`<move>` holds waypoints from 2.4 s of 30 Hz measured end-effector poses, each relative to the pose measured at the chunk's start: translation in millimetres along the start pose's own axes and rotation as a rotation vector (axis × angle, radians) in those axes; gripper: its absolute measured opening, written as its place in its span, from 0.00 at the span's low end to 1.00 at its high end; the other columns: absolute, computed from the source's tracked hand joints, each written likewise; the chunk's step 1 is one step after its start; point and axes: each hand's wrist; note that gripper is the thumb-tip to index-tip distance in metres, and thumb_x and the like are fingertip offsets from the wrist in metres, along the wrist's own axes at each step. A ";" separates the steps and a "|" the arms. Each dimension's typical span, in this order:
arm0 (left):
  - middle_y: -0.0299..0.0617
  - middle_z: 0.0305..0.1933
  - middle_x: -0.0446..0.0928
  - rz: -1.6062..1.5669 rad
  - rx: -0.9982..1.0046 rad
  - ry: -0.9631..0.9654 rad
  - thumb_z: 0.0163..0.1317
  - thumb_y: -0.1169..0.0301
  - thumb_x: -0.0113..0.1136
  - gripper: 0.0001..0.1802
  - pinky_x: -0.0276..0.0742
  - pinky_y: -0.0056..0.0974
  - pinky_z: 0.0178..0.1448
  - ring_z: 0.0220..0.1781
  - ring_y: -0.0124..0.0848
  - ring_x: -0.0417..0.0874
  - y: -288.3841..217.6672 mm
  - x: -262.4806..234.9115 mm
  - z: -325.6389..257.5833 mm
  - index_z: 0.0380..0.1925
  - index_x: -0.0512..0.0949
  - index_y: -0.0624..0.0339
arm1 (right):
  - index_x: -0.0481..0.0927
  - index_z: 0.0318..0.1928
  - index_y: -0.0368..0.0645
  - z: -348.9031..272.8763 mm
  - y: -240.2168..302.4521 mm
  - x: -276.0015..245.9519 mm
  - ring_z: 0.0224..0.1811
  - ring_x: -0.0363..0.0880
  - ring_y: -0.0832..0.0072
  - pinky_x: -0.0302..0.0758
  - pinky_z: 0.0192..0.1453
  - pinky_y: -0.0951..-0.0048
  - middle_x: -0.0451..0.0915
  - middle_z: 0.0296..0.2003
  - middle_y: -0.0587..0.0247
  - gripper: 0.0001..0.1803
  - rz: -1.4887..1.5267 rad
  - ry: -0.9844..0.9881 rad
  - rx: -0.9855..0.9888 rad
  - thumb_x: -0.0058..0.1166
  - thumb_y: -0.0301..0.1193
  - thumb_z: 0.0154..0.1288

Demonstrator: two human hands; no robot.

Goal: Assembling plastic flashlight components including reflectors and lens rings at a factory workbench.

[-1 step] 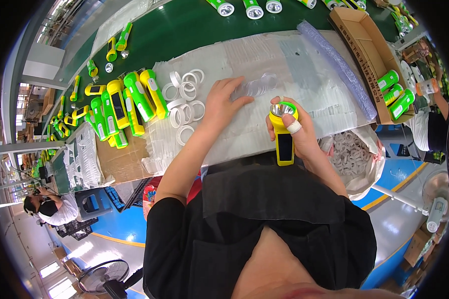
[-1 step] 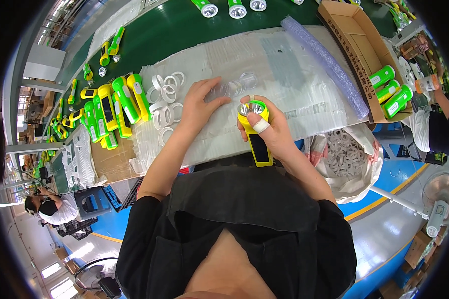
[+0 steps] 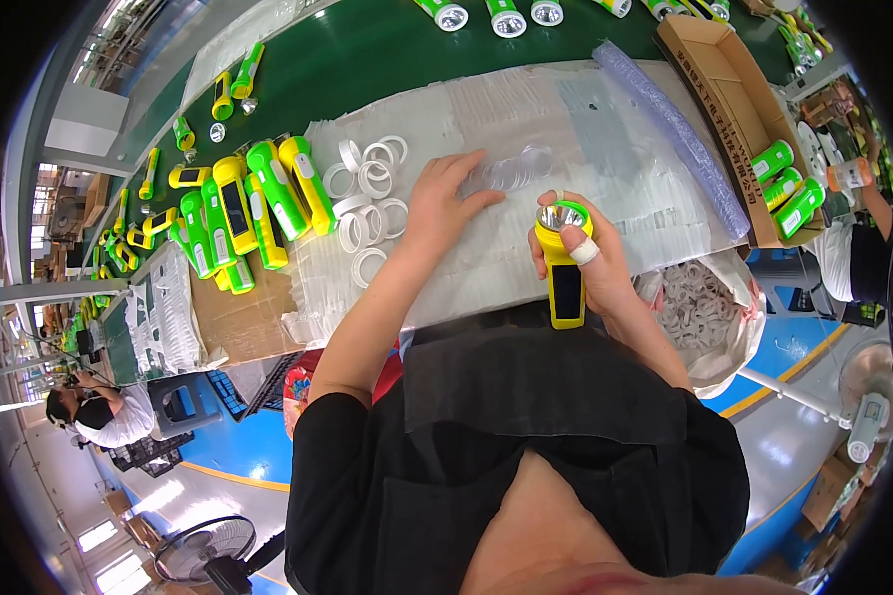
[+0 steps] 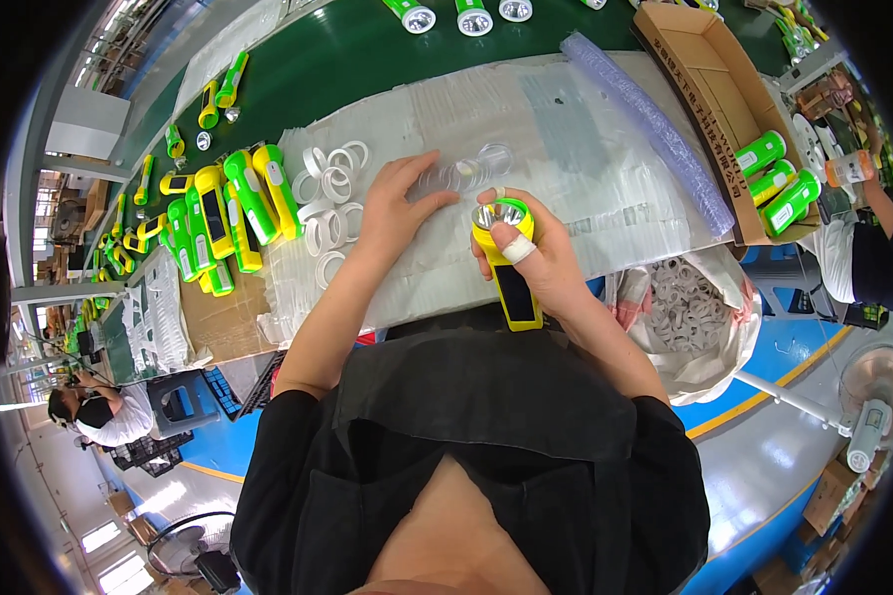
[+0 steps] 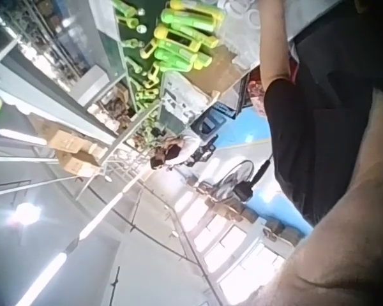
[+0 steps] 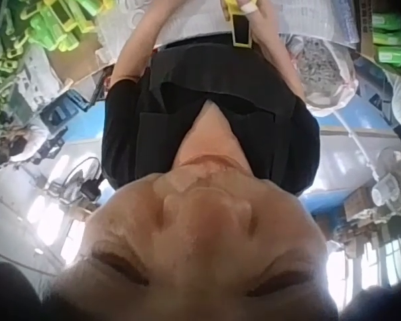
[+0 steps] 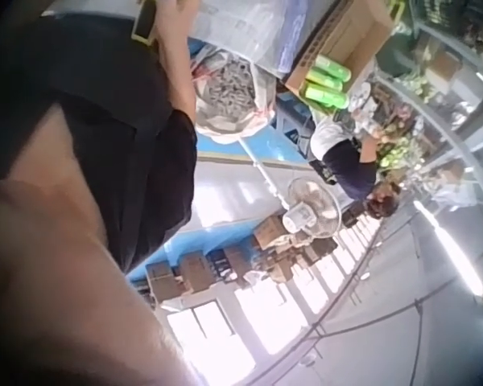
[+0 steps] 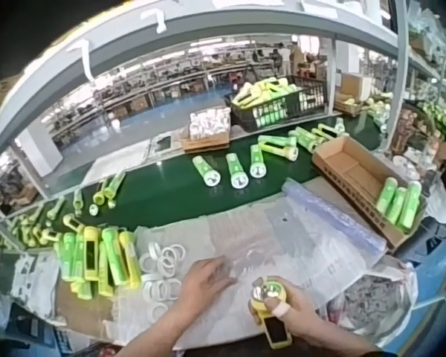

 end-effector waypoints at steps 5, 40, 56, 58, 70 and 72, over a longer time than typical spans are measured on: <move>0.46 0.49 0.80 -0.108 -0.072 -0.030 0.47 0.64 0.74 0.28 0.75 0.38 0.49 0.50 0.40 0.79 -3.8 -8.7 -2.3 0.49 0.80 0.61 | 0.68 0.56 0.40 4.4 1.0 9.7 0.27 0.73 0.73 0.70 0.31 0.75 0.74 0.28 0.57 0.36 -0.021 0.016 -0.008 0.61 0.55 0.60; 0.49 0.64 0.73 -0.336 0.302 -0.170 0.71 0.66 0.43 0.18 0.55 0.51 0.69 0.71 0.50 0.64 -55.8 -49.7 -69.0 0.50 0.79 0.64 | 0.61 0.63 0.39 9.9 -28.6 54.9 0.41 0.76 0.76 0.75 0.44 0.73 0.74 0.45 0.59 0.31 -0.214 0.365 -0.015 0.55 0.44 0.70; 0.46 0.45 0.79 0.376 -0.171 -0.230 0.44 0.62 0.77 0.27 0.77 0.45 0.48 0.44 0.46 0.79 5.2 -98.5 -130.1 0.41 0.76 0.61 | 0.65 0.54 0.45 74.8 -22.3 73.9 0.28 0.76 0.76 0.73 0.33 0.75 0.77 0.30 0.55 0.33 -0.160 0.407 -0.182 0.60 0.55 0.61; 0.46 0.46 0.79 0.392 -0.153 -0.240 0.44 0.62 0.76 0.27 0.77 0.44 0.48 0.45 0.46 0.79 5.8 -98.7 -129.9 0.43 0.77 0.60 | 0.64 0.54 0.45 74.4 -24.6 70.2 0.27 0.76 0.75 0.73 0.34 0.75 0.77 0.30 0.55 0.33 -0.161 0.444 -0.178 0.60 0.54 0.61; 0.49 0.56 0.71 -0.817 -0.181 -0.233 0.60 0.83 0.57 0.26 0.81 0.38 0.52 0.57 0.37 0.78 -13.8 -120.9 -59.8 0.59 0.66 0.62 | 0.65 0.53 0.46 74.5 -23.8 68.6 0.30 0.76 0.75 0.73 0.35 0.74 0.77 0.32 0.57 0.34 -0.137 0.461 -0.146 0.61 0.56 0.60; 0.53 0.58 0.69 -0.928 -0.080 -0.354 0.61 0.83 0.59 0.20 0.81 0.40 0.54 0.57 0.39 0.78 -30.0 -115.2 -29.6 0.52 0.66 0.62 | 0.66 0.56 0.45 74.9 -29.4 63.5 0.34 0.77 0.76 0.76 0.37 0.74 0.75 0.39 0.59 0.30 -0.087 0.505 -0.161 0.61 0.47 0.62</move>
Point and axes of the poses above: each hand's wrist, its own z-axis towards the middle knuckle, its own x-axis out of the palm, y = z × x
